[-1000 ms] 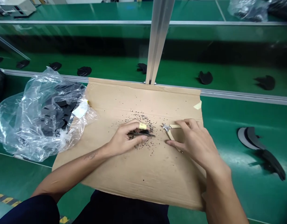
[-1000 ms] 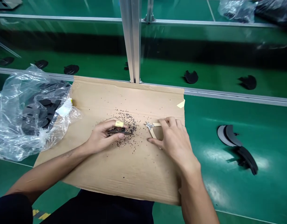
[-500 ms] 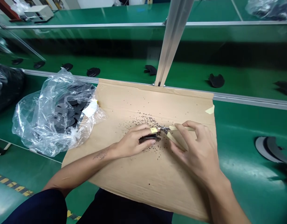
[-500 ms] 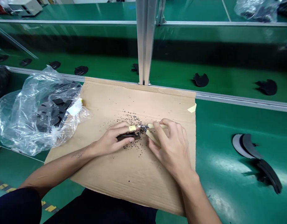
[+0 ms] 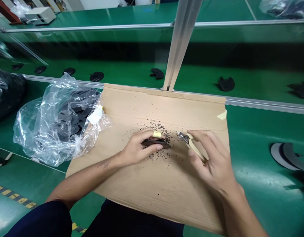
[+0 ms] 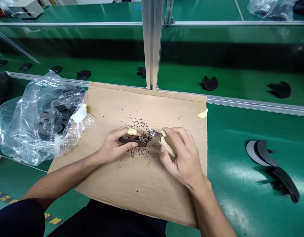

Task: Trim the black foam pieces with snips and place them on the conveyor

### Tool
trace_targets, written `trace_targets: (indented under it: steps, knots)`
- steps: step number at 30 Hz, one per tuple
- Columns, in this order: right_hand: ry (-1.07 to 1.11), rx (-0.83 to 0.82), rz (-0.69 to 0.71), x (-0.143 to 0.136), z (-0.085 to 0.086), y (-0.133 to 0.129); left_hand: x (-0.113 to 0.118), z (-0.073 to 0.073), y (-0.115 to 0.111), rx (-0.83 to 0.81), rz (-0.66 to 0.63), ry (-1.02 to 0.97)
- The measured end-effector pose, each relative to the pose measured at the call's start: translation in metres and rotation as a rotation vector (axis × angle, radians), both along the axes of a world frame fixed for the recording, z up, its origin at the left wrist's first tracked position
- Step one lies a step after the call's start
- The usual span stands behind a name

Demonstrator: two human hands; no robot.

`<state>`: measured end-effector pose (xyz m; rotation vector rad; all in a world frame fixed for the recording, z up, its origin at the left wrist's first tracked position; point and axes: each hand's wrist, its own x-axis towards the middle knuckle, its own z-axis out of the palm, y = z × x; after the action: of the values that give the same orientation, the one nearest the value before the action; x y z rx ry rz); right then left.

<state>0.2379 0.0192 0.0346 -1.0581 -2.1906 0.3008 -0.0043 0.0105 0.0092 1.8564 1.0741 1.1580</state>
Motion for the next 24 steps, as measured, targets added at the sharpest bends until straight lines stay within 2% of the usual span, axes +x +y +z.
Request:
trace_targets:
  steps: [3,6,24]
  knots:
    - [0.115,-0.114,0.097,-0.0036,0.0022,-0.0025,0.0007,0.0016,-0.0001,0.001,-0.019,-0.065]
    - [0.103,-0.135,0.112,-0.0073,0.0042,-0.0043,0.0014,0.0014,-0.0005,0.048,-0.029,-0.102]
    - [-0.011,-0.01,0.155,-0.0031,0.001,-0.0019,-0.0013,0.0001,0.001,0.13,-0.077,-0.125]
